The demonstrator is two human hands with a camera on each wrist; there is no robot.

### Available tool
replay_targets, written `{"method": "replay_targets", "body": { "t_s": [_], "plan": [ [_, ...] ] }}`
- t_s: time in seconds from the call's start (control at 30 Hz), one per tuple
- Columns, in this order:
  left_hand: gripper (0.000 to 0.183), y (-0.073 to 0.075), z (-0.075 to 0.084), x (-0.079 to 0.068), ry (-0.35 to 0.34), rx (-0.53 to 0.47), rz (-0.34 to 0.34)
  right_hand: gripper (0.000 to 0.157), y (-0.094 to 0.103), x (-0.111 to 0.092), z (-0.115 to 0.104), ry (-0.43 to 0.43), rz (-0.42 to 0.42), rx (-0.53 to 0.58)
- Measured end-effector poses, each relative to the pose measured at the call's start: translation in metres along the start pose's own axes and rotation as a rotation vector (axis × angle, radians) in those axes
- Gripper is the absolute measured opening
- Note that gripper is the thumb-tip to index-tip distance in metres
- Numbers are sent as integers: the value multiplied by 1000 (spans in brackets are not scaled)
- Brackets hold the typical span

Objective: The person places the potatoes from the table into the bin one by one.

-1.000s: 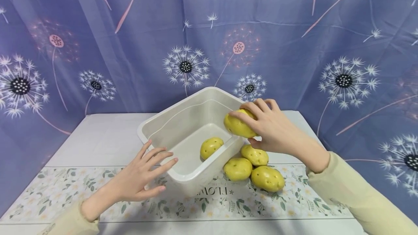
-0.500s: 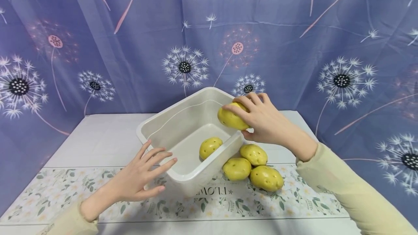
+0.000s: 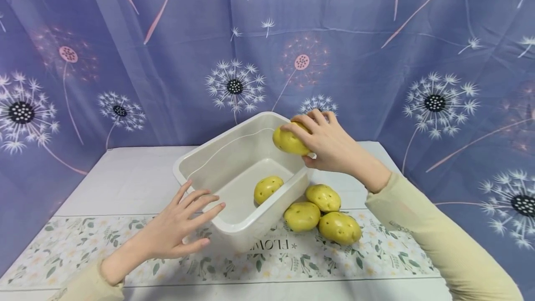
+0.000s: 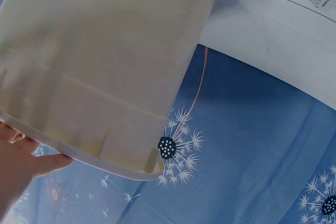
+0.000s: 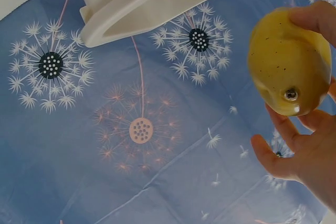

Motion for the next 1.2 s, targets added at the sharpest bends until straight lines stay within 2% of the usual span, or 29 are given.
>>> {"method": "replay_targets", "body": {
  "t_s": [0.27,0.63,1.2],
  "plan": [
    [55,1,0,1,2,-4,-3,72,-9,11,7,-16,-7,15],
    [54,1,1,0,-2,-5,4,71,-31,24,13,-66,-65,53],
    [54,1,1,1,5,-10,8,71,-53,39,20,-107,-131,97]
  ]
}}
Point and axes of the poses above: each hand's wrist, its own x-axis towards the middle knuckle, its own y-axis out of the back of the hand, z = x × y, the point moved 5 cm from there along x, towards the middle knuckle, and after that the axes turned 1 degree about -z, right-handed, at the moved point
